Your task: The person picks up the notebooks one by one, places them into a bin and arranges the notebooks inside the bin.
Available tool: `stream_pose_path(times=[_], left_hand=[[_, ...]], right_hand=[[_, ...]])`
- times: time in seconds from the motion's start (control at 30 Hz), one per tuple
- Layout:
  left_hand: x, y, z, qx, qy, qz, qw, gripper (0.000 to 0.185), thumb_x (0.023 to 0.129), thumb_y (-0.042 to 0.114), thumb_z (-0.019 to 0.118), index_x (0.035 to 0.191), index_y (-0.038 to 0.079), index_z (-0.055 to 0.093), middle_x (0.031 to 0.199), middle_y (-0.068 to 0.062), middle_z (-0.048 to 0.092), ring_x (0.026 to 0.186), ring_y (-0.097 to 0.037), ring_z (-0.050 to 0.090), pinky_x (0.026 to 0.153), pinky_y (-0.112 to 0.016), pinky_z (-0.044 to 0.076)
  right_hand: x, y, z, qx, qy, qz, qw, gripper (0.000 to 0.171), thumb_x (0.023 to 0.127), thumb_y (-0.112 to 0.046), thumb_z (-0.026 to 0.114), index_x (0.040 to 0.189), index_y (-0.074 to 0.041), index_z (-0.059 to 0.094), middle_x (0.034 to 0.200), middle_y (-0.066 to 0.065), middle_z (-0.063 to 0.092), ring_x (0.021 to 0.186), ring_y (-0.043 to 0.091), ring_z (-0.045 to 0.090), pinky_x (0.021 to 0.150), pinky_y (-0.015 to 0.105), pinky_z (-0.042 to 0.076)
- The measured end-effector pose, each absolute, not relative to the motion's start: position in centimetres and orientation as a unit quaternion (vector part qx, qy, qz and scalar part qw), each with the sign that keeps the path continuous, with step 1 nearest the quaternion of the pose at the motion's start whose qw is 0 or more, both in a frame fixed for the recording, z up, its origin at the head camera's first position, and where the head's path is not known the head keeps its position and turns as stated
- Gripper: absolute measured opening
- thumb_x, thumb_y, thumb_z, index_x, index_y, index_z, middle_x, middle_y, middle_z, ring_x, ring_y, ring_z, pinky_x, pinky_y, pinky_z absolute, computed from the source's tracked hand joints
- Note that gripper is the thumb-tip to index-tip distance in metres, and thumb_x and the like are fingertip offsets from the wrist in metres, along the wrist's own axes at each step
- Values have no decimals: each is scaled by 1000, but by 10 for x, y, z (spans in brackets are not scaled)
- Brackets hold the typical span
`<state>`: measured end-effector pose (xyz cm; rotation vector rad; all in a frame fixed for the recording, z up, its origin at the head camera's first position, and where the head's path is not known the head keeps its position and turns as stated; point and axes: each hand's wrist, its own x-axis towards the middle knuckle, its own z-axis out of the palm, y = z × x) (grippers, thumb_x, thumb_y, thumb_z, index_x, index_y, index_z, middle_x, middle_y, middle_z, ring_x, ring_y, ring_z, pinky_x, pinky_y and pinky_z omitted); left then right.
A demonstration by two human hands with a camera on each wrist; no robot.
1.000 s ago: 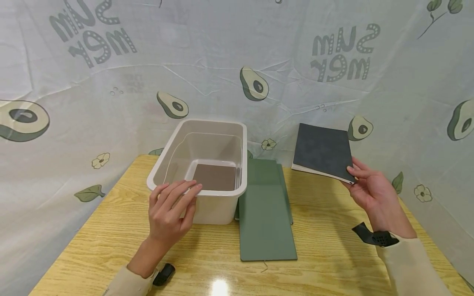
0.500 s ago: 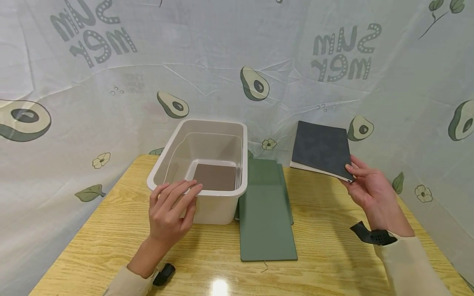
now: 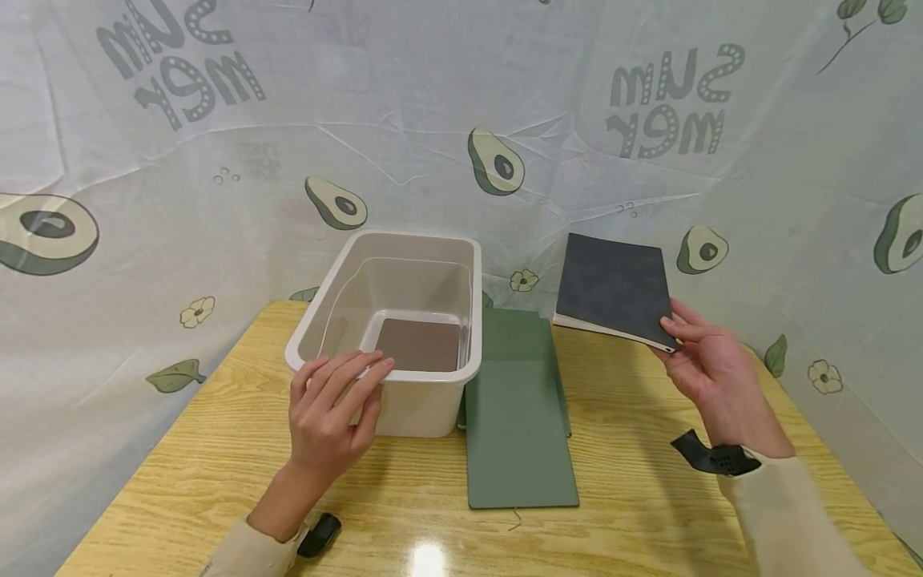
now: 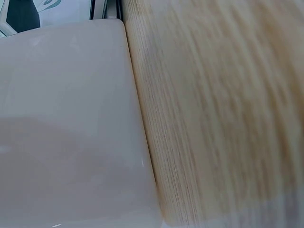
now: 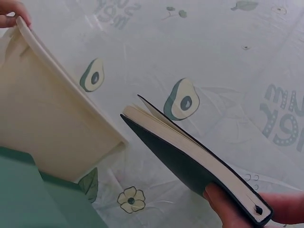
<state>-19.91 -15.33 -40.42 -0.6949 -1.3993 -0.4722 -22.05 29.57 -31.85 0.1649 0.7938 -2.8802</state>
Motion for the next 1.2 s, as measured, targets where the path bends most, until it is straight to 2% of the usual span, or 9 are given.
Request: stream_pose_path(times=[0.2,0.33,0.4,0.47,0.8,0.87,1.0,1.1,1.2], left_hand=[[-199,-154,-404,-311,-625,-210,684,24,101,14,62,101,4,83,96,-16,81,89,-36,72,92,-47,45],[-199,-155,-404,-312,-628,-208,682,23,101,14,62,101,4,83,97,-16,81,89,-36,72,91,-47,45],[-200,-155,-404,-311,-629,-208,682,23,101,14,62,101,4,83,97,-16,81,88,-36,72,91,-47,45],[-200,-155,-404,-311,-629,-209,682,23,101,14,62,101,4,83,97,-16,81,89,-36,72,91,-47,45],[-200,-155,-404,-311,-628,-210,682,23,101,14,63,101,4,83,97,-16,81,88,-36,73,92,-47,45],[-200,-155,-404,-311,-628,-209,682,23,101,14,63,101,4,83,97,-16,81,88,-36,73,92,-47,45],[-200,-155,-404,-311,-627,-209,683,23,101,14,63,101,4,83,97,-16,81,89,-36,73,92,-47,45],[-199,-154,-403,-311,-626,-209,684,23,101,14,63,101,4,83,97,-16,81,89,-35,73,92,-47,45],[-199,-154,-403,-310,-626,-210,684,23,101,13,63,101,4,83,96,-16,81,89,-35,73,92,-47,45]], right_hand=[[-223,287,-317,45,282,-955,81,85,103,16,46,169,-28,16,140,-1,69,114,25,77,101,40,60],[-224,279,-315,40,300,-949,88,86,105,14,45,170,-30,11,171,-12,36,114,22,77,104,37,58],[-224,274,-314,37,308,-946,89,87,105,14,45,170,-31,9,177,-16,16,113,22,77,105,36,58],[-224,269,-312,35,315,-944,88,87,106,13,44,171,-31,8,178,-17,8,111,21,78,104,36,58],[-226,248,-305,42,339,-936,85,84,105,12,46,171,-28,12,179,-12,15,114,17,76,99,35,60],[-225,245,-304,41,347,-933,87,83,106,11,47,171,-27,13,179,-12,16,127,15,70,101,34,60],[-225,239,-302,40,362,-927,90,80,107,8,46,171,-27,15,178,-11,19,155,8,43,101,32,59],[-226,234,-301,39,370,-924,91,78,107,7,46,171,-26,16,178,-10,20,160,6,34,100,32,60],[-226,228,-299,38,376,-921,92,78,107,7,46,171,-25,16,178,-9,21,159,7,36,99,31,60]])
